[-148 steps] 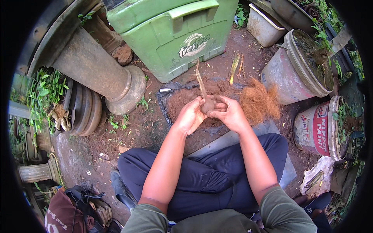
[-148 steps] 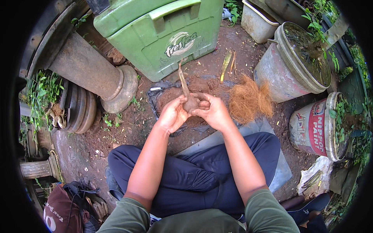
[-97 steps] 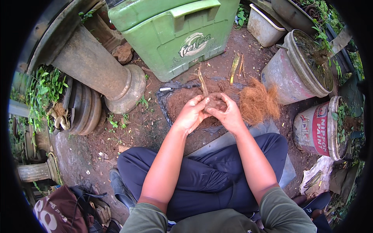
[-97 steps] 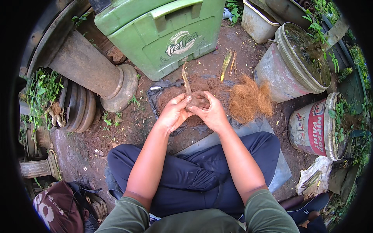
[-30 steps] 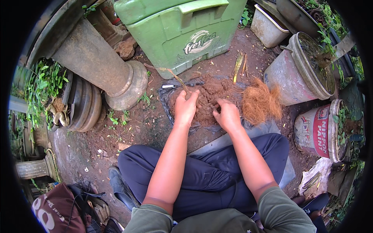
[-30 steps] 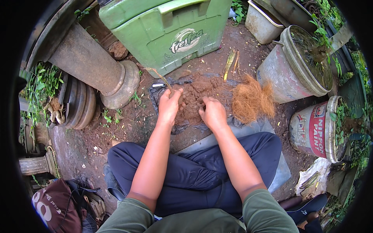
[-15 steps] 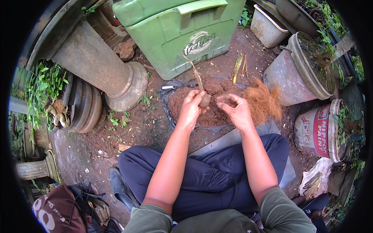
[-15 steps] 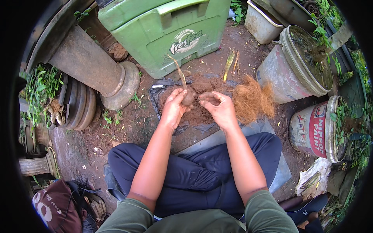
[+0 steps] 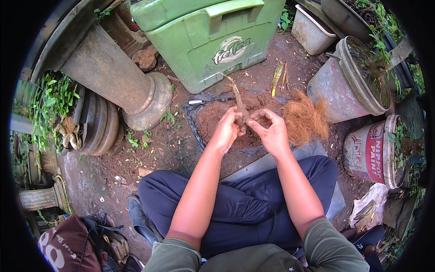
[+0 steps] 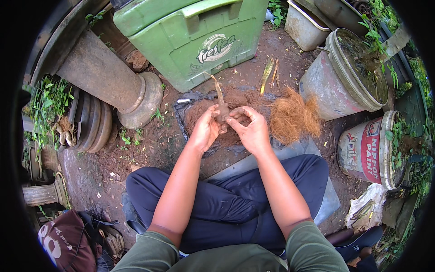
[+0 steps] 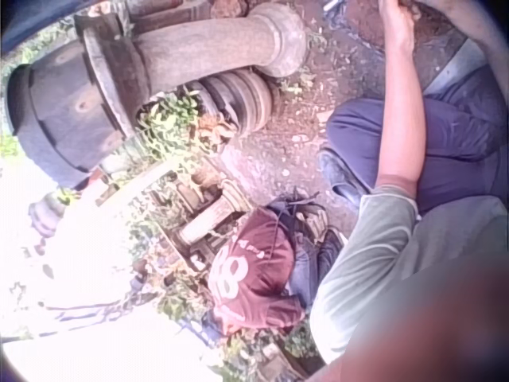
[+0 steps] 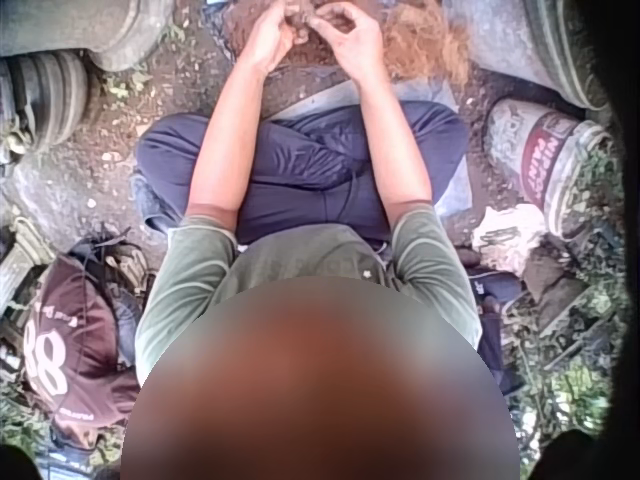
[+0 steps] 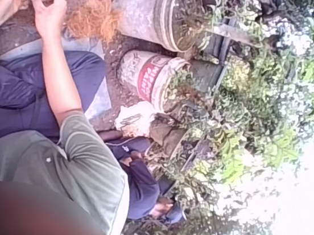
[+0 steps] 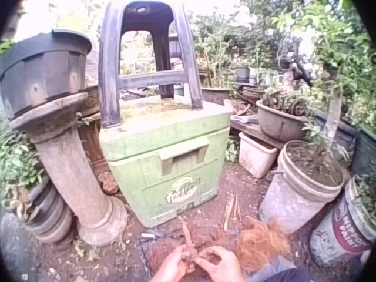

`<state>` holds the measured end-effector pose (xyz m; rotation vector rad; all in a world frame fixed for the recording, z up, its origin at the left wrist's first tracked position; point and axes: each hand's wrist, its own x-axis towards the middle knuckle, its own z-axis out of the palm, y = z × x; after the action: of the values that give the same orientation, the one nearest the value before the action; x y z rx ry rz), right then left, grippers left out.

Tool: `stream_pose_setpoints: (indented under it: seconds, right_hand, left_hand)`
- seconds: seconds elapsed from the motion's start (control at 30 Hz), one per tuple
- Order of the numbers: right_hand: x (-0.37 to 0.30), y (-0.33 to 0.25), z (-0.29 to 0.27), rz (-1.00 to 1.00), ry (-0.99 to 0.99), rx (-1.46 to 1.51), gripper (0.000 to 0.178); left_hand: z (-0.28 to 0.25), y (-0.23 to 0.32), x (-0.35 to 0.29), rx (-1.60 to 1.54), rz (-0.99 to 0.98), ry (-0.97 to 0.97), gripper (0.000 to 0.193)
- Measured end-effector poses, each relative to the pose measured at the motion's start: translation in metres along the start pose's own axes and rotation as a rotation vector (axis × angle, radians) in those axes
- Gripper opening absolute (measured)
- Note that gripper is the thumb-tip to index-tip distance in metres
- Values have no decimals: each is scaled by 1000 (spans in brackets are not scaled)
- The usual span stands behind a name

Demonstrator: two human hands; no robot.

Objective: The person sits cross-legged and repeatedly scoops soil with both hands, then presses and molds it around the root ball of a small plant. The person continues to add soil and compact it around the roots throughout the clip.

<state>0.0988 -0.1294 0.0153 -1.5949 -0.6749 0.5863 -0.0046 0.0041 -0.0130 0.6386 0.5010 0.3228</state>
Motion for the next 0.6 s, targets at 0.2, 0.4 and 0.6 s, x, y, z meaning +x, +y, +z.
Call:
stream_pose_setpoints:
  seconds: [0.2,0.4,0.6]
  right_hand:
    - [-1,-6,-1,9,42,85,10]
    - [-1,-8,-1,-40,28,150,14]
    - [-2,-8,0,-64,54,105,17]
  left_hand:
    - [6,7,-2,150,19,-83,33]
    - [4,12,-4,173,51,-118,37]
    - [9,12,-8,146,94,-132,45]
